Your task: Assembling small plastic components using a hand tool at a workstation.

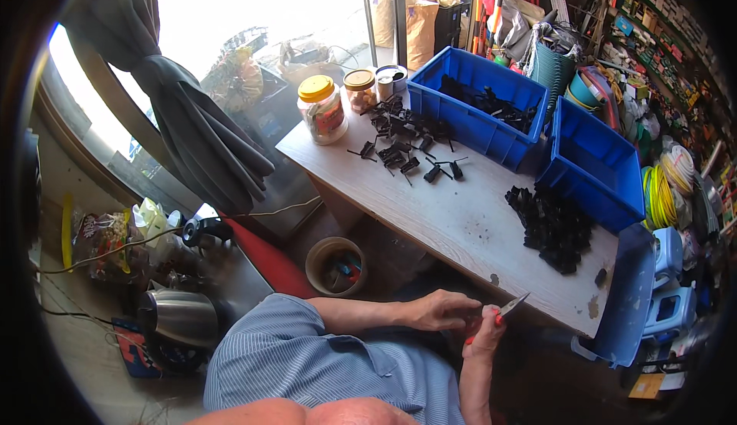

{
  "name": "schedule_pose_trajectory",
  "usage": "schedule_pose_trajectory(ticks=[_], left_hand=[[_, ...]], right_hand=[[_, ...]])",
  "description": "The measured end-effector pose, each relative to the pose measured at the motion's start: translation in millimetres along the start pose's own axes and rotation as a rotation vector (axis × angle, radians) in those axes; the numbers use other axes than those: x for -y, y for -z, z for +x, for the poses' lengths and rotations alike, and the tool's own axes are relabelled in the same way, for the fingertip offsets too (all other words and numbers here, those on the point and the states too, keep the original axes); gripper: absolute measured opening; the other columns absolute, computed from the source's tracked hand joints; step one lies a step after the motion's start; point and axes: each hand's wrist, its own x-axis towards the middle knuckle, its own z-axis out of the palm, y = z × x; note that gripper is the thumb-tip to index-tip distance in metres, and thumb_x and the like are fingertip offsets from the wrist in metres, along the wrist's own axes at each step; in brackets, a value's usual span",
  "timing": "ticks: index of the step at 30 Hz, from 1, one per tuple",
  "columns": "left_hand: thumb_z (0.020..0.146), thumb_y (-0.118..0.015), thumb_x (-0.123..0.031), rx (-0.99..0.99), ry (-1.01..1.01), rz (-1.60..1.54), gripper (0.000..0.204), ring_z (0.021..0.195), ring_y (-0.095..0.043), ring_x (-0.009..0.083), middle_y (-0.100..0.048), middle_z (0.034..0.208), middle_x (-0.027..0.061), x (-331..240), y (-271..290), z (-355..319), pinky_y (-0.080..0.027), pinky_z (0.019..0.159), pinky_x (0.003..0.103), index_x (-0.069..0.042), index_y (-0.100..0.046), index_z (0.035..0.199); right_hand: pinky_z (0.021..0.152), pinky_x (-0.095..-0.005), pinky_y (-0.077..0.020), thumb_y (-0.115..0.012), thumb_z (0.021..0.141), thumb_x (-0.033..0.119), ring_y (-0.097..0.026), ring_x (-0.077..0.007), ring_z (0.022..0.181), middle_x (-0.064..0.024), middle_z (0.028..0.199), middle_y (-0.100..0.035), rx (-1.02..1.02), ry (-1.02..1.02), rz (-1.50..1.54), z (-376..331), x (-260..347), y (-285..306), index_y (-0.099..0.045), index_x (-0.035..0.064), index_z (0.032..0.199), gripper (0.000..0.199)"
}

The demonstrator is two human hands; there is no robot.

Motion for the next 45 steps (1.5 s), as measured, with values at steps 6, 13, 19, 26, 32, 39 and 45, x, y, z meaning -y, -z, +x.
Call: schedule_pose_trajectory(ticks=[6,13,19,26,32,39,45], left_hand=[[0.084,-0.071,-0.008,-0.107,-0.259,0.406,0.042,0.088,-0.064,0.036,-0.062,0.099,0.0198,-13,-9,2,-0.054,0.076,0.043,0.001,-0.054,0.122],[0.083,-0.071,-0.006,-0.291,-0.081,0.477,0.026,0.073,-0.067,0.0319,-0.064,0.085,0.0167,-11,-13,9,-0.054,0.063,0.037,-0.001,-0.062,0.107],[0.093,-0.065,-0.005,-0.577,0.23,-0.137,0.019,0.075,-0.063,0.0088,-0.069,0.086,0.0064,5,-13,29,-0.053,0.068,0.025,0.003,-0.061,0.109],[0.096,-0.062,-0.005,-0.613,0.259,-0.334,0.019,0.082,-0.066,0.0106,-0.07,0.093,0.008,-3,-23,45,-0.055,0.076,0.026,0.003,-0.059,0.112],[0.095,-0.064,-0.007,-0.613,0.251,-0.292,0.021,0.081,-0.061,0.0063,-0.068,0.091,0.005,-2,-25,48,-0.052,0.074,0.022,0.003,-0.059,0.113],[0.094,-0.065,-0.007,-0.592,0.253,-0.263,0.02,0.079,-0.058,0.0045,-0.066,0.089,0.0025,0,-28,47,-0.05,0.071,0.021,0.003,-0.06,0.111],[0.094,-0.066,-0.007,-0.595,0.249,-0.257,0.02,0.078,-0.057,0.0038,-0.065,0.088,0.0014,0,-30,50,-0.05,0.07,0.02,0.003,-0.061,0.111]], right_hand=[[0.07,-0.029,-0.0487,-0.063,0.088,0.018,-0.057,-0.013,0.079,-0.0001,0.084,-0.054,-0.008,0.04,0.002,-9,-3,-4,-0.056,0.0106,0.089,0.01],[0.067,-0.0272,-0.05,-0.063,0.09,0.024,-0.059,-0.0113,0.077,-0.0001,0.086,-0.06,-0.101,-0.091,-0.093,-18,18,-31,-0.063,0.0119,0.093,0.013],[0.055,-0.0327,-0.0577,-0.057,0.088,0.023,-0.054,-0.0111,0.059,-0.0014,0.07,-0.05,0.051,-0.078,-0.079,-16,23,-27,-0.053,0.0111,0.088,0.013],[0.053,-0.0295,-0.0569,-0.055,0.089,0.023,-0.062,-0.0126,0.068,-0.0042,0.08,-0.058,0.036,-0.167,-0.247,-32,18,-35,-0.05,0.0053,0.117,0.033],[0.056,-0.0275,-0.054,-0.055,0.088,0.027,-0.065,-0.0134,0.078,-0.0042,0.087,-0.062,0.099,-0.124,-0.385,-37,18,-43,-0.05,0.0065,0.119,0.038],[0.057,-0.0282,-0.0534,-0.056,0.086,0.029,-0.063,-0.0132,0.082,-0.0039,0.087,-0.061,0.083,-0.095,-0.454,-37,15,-41,-0.05,0.0062,0.119,0.041],[0.056,-0.0268,-0.0519,-0.056,0.087,0.032,-0.062,-0.0123,0.079,-0.0025,0.084,-0.062,0.06,-0.095,-0.467,-35,10,-39,-0.051,0.0065,0.117,0.04]])
